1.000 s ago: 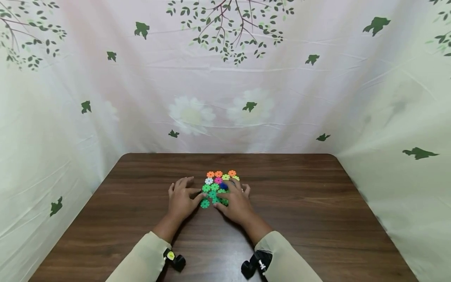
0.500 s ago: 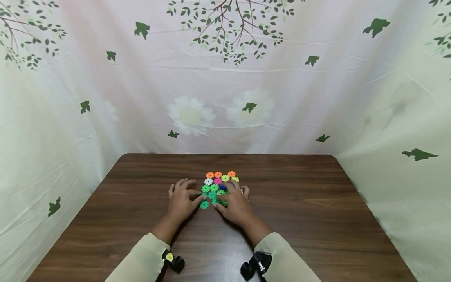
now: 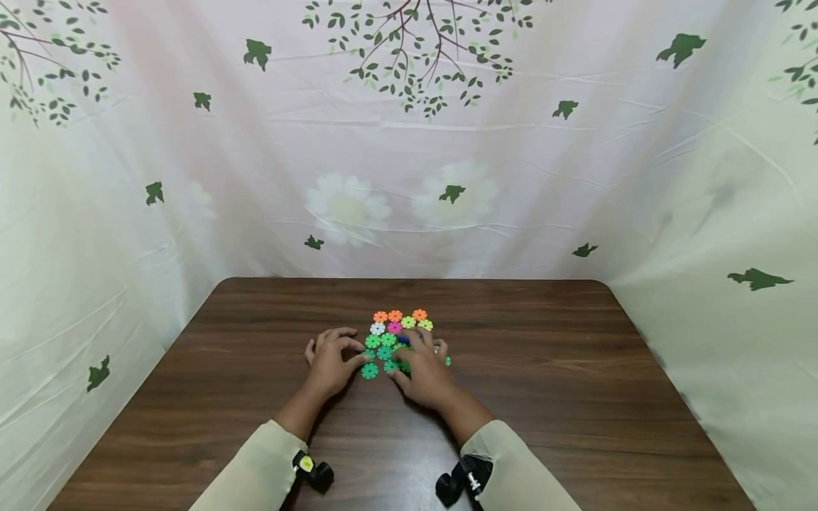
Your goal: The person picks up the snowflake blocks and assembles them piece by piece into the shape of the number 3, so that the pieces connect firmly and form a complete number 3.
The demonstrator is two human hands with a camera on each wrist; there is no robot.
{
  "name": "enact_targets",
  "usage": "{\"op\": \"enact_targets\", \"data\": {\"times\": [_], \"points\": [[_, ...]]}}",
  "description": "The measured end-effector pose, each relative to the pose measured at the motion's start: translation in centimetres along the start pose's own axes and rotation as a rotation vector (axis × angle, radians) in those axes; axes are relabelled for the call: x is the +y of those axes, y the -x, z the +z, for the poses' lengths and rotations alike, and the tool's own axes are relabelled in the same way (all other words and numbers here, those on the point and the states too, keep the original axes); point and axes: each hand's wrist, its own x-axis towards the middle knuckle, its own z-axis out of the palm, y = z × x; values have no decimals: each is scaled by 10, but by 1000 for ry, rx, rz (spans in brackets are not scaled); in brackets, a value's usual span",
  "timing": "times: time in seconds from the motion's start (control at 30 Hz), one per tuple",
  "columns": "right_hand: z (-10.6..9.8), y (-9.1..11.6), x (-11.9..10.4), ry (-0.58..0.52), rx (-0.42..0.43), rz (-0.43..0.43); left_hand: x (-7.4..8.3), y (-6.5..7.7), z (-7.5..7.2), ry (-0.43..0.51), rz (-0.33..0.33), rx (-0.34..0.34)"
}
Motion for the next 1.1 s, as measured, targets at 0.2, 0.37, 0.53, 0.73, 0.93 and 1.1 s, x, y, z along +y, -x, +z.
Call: {"op": "enact_targets", "data": {"times": [0.2, 0.37, 0.53, 0.73, 0.93, 1.1], "points": [[0, -1, 0, -36, -19, 18, 0, -1, -1, 7, -6, -8], [1, -2, 1, -34, 7, -23, 0, 0, -2, 29, 7, 0], [1, -1, 1, -46, 22, -82, 0, 3, -5, 93, 9, -9], [0, 0, -1, -35, 17, -114, 0, 4, -5, 129, 24, -17], [-1, 0, -2, -27, 28, -118, 0, 3, -5, 164, 48, -10], [-1, 2, -2, -15, 60, -157, 1, 5, -5, 200, 71, -5]]}}
